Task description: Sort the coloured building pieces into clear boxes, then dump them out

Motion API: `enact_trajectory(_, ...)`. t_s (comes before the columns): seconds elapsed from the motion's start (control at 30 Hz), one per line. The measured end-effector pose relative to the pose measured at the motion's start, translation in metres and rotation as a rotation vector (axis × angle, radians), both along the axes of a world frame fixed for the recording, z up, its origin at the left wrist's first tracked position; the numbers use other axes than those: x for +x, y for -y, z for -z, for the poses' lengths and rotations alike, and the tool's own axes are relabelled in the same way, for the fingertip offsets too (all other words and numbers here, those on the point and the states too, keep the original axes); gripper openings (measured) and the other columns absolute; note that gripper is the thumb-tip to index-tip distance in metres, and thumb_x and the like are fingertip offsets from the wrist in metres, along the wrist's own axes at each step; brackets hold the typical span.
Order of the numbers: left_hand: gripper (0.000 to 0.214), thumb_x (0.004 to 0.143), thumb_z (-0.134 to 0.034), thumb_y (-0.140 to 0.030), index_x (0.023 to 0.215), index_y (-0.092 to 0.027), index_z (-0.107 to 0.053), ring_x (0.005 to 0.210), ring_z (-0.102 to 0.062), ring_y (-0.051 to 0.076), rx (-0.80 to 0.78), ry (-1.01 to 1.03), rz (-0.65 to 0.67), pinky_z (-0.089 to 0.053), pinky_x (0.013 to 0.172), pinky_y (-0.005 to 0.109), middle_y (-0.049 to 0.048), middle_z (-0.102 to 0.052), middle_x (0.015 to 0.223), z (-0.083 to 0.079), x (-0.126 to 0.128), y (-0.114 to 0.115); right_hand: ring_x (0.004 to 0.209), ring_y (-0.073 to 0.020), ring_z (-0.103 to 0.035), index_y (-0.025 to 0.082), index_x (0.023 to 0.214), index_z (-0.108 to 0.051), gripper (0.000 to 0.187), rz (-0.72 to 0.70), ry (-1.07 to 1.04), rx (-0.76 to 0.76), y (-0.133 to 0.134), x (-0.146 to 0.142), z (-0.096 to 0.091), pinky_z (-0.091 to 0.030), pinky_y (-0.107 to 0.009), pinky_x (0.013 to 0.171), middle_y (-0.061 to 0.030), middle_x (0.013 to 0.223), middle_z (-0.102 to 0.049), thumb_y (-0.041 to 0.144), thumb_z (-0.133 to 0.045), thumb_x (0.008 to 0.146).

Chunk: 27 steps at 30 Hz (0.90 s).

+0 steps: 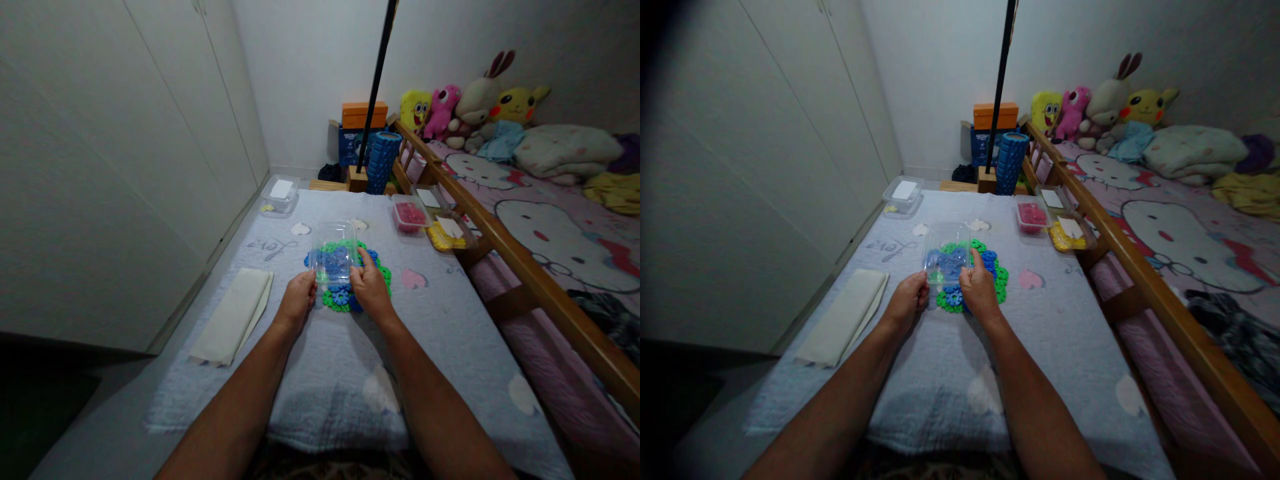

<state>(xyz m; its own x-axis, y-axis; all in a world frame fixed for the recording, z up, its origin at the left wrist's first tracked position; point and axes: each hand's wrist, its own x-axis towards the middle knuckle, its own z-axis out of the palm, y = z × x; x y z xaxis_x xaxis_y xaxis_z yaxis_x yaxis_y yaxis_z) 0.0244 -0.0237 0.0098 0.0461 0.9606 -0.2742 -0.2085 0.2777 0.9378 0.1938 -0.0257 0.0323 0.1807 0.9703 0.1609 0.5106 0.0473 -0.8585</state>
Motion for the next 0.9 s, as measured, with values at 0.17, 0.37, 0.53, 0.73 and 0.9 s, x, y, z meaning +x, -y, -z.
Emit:
enact_trajectory(0.17,0.047,0.076,-0.068,-0.063,0.068,-0.021,-0.046,0.043,-0.029,0.006,0.038,-0.021,-0.004,-0.019,0.042,0.021,-0.0082,-0.039,0.053,0.001,0.001,0.002,0.050,-0.0158,-0.048,0.013,0.147,-0.057,0.059,0.035,0.068,0.007,0.002,-0.003,-0.004,-0.036,-0.027,0.057,0.0066,0.055,-0.050,0.025,-0.048,0.089)
enact_trajectory(0.37,0.043,0.082,-0.062,-0.059,0.066,-0.022,-0.044,0.050,-0.031,0.009,0.136,-0.114,-0.057,-0.025,0.046,0.023,-0.0067,-0.038,0.056,0.007,0.004,0.004,0.050,-0.0163,-0.047,0.009,0.147,-0.056,0.060,0.050,0.109,0.040,0.004,-0.005,-0.003,-0.035,-0.028,0.058,0.0064,0.053,-0.048,0.027,-0.045,0.091)
enact_trajectory(0.53,0.043,0.085,-0.058,-0.059,0.065,-0.023,-0.046,0.055,-0.034,0.011,0.229,-0.208,-0.051,-0.030,0.052,0.025,-0.0052,-0.040,0.059,0.013,0.004,0.002,0.052,-0.0165,-0.050,0.006,0.147,-0.055,0.061,0.061,0.145,0.070,0.007,-0.005,-0.006,-0.035,-0.029,0.060,0.0060,0.055,-0.049,0.031,-0.045,0.092)
enact_trajectory(0.73,0.045,0.086,-0.058,-0.061,0.065,-0.023,-0.046,0.057,-0.035,0.012,0.244,-0.240,-0.035,-0.031,0.054,0.026,-0.0047,-0.041,0.060,0.014,0.004,0.001,0.053,-0.0161,-0.049,0.006,0.148,-0.052,0.062,0.067,0.125,0.094,0.009,-0.006,-0.007,-0.036,-0.028,0.061,0.0075,0.055,-0.047,0.035,-0.046,0.094)
enact_trajectory(0.9,0.045,0.086,-0.061,-0.059,0.064,-0.023,-0.045,0.056,-0.034,0.012,0.229,-0.202,-0.058,-0.030,0.053,0.025,-0.0046,-0.040,0.060,0.010,0.005,0.004,0.052,-0.0156,-0.046,0.007,0.145,-0.056,0.059,0.078,0.089,0.096,0.009,-0.007,-0.004,-0.034,-0.028,0.059,0.0077,0.055,-0.045,0.037,-0.046,0.094)
